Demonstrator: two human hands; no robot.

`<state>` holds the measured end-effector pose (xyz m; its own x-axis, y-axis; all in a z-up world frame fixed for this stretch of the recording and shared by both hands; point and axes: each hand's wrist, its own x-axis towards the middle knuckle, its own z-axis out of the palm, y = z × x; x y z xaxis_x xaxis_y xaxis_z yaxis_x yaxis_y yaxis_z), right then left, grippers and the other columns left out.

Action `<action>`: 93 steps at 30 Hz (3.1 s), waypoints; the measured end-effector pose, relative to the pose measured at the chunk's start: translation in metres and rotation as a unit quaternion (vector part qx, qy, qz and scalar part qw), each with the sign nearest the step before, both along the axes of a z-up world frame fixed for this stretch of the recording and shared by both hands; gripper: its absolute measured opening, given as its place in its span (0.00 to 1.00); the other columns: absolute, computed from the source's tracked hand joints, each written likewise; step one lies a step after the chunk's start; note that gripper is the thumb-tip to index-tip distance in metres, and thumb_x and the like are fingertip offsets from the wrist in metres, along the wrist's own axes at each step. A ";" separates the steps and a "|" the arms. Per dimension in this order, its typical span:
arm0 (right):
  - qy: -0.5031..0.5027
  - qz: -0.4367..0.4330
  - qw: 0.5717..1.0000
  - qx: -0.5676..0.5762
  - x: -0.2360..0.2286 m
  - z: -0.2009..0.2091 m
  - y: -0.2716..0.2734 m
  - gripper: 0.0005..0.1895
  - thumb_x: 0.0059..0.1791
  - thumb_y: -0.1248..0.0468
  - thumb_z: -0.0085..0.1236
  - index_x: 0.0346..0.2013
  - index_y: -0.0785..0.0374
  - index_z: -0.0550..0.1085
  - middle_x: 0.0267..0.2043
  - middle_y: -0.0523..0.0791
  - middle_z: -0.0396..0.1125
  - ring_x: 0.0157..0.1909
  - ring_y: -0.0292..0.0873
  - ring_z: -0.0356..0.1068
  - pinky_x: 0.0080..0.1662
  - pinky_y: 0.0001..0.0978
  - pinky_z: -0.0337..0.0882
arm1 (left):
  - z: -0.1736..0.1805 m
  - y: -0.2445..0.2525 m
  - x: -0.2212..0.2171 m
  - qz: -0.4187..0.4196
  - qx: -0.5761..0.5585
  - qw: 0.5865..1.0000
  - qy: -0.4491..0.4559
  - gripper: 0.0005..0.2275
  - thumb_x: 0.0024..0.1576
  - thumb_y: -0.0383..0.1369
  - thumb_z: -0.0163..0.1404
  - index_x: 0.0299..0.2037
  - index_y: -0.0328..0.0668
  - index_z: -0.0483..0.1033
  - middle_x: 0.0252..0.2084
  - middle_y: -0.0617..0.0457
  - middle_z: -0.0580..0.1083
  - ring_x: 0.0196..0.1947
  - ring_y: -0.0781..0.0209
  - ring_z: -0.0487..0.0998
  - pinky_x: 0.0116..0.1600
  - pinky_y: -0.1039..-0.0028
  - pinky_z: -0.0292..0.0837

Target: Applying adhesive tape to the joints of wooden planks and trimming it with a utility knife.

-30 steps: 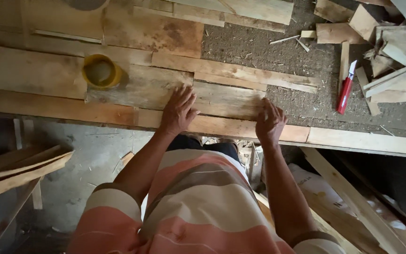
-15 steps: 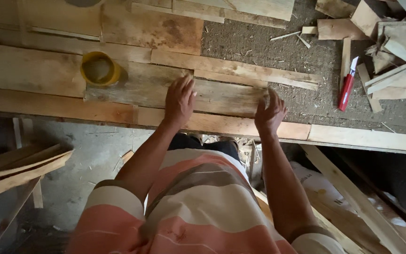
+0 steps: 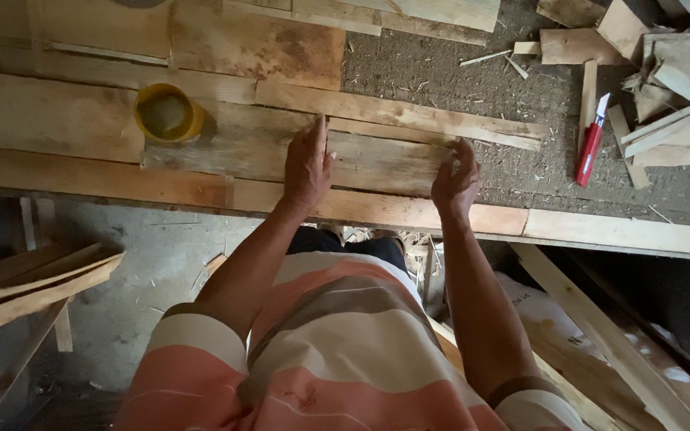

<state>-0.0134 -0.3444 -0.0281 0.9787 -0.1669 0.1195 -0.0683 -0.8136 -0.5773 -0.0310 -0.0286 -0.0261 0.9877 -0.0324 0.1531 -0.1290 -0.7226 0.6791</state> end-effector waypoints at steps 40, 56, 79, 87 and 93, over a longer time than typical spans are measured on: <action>-0.097 0.046 0.994 -0.033 -0.040 0.027 -0.006 0.12 0.61 0.67 0.55 0.59 0.61 0.67 0.46 0.52 0.75 0.44 0.55 0.77 0.45 0.49 0.76 | -0.005 0.015 -0.082 -0.064 0.049 0.991 -0.105 0.22 0.62 0.30 0.52 0.66 0.28 0.69 0.72 0.37 0.64 0.71 0.40 0.65 0.74 0.56 0.60; 0.000 0.023 0.996 0.086 -0.049 -0.005 -0.034 0.18 0.55 0.71 0.47 0.60 0.63 0.69 0.47 0.51 0.77 0.42 0.48 0.77 0.43 0.39 0.76 | -0.009 -0.006 -0.098 -0.042 0.076 0.993 -0.074 0.19 0.62 0.29 0.51 0.63 0.29 0.71 0.70 0.38 0.65 0.73 0.38 0.61 0.76 0.47 0.54; -0.001 0.058 0.995 0.081 -0.051 0.026 -0.028 0.18 0.54 0.68 0.47 0.59 0.67 0.70 0.49 0.51 0.77 0.45 0.49 0.78 0.47 0.41 0.77 | -0.014 -0.006 -0.099 -0.036 0.056 0.994 -0.091 0.20 0.64 0.30 0.51 0.66 0.31 0.69 0.71 0.39 0.66 0.74 0.39 0.61 0.77 0.48 0.51; -0.001 0.071 0.995 0.069 -0.051 0.028 -0.029 0.19 0.53 0.69 0.44 0.59 0.68 0.70 0.49 0.53 0.77 0.46 0.53 0.78 0.49 0.44 0.77 | -0.016 -0.005 -0.097 -0.042 0.052 0.994 -0.086 0.20 0.62 0.29 0.51 0.65 0.30 0.69 0.70 0.37 0.66 0.73 0.36 0.61 0.76 0.45 0.51; -0.031 0.104 0.992 0.062 -0.050 0.023 -0.032 0.17 0.55 0.70 0.46 0.58 0.68 0.70 0.49 0.54 0.76 0.48 0.52 0.79 0.48 0.43 0.79 | -0.013 -0.006 -0.100 -0.032 0.069 0.993 -0.090 0.19 0.66 0.30 0.50 0.67 0.31 0.68 0.71 0.40 0.66 0.74 0.39 0.62 0.77 0.47 0.52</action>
